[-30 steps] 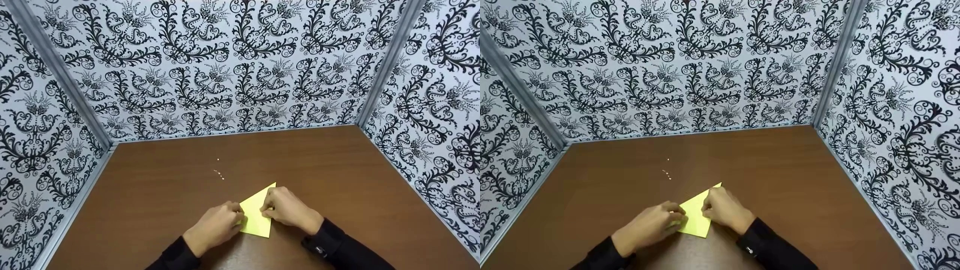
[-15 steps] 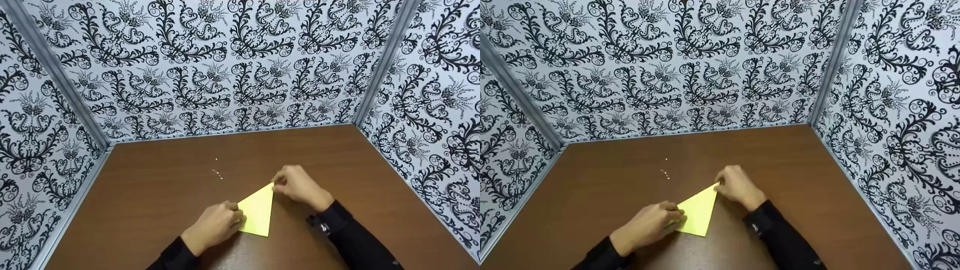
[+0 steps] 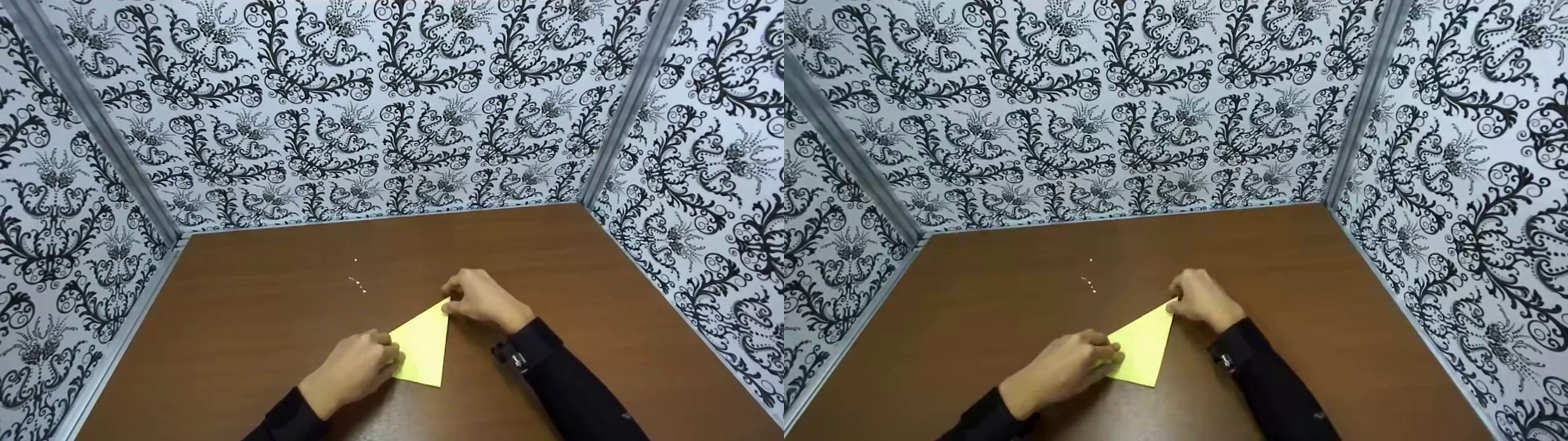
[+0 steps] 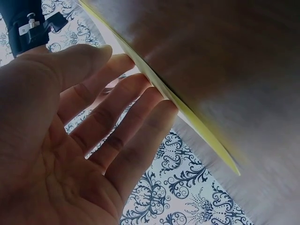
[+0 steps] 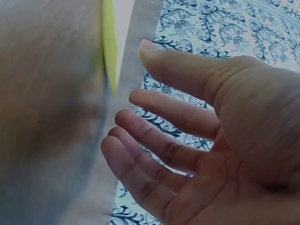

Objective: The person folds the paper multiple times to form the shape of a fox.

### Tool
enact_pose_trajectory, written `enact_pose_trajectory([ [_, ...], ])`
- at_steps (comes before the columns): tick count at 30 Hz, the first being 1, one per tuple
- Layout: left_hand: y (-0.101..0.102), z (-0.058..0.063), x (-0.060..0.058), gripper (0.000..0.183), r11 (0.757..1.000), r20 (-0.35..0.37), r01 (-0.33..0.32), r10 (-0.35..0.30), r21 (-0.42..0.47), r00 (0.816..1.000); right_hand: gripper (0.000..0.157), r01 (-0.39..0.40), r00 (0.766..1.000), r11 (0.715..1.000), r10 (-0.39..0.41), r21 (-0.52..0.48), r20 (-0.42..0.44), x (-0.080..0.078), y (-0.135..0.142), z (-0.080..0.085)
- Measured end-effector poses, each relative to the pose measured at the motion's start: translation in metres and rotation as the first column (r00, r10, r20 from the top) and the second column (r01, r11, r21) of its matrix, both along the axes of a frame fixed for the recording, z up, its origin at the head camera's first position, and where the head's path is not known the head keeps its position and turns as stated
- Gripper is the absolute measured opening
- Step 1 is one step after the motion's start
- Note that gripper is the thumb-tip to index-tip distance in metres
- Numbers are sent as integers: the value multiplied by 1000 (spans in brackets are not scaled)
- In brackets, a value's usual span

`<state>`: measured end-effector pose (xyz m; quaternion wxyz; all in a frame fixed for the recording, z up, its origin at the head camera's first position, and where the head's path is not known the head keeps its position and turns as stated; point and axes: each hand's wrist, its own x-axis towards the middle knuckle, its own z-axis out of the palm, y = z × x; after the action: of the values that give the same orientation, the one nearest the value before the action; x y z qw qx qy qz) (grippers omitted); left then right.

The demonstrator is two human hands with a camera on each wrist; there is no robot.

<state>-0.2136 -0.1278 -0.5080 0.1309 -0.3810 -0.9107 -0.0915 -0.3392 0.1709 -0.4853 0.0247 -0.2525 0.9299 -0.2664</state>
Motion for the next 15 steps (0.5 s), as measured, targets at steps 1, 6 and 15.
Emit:
enact_pose_trajectory([
  [1,1,0,0,11,1000,-5,0,0,0,1000,35,-2,1000,1000,2,8,5,0,0,-2],
  [6,2,1,1,18,1000,-37,-3,2,-14,999,35,-16,1000,1000,16,27,3,0,-1,-7],
  [15,0,1,2,11,1000,54,7,-7,-12,999,27,-30,999,999,31,44,-18,-2,-3,-10],
])
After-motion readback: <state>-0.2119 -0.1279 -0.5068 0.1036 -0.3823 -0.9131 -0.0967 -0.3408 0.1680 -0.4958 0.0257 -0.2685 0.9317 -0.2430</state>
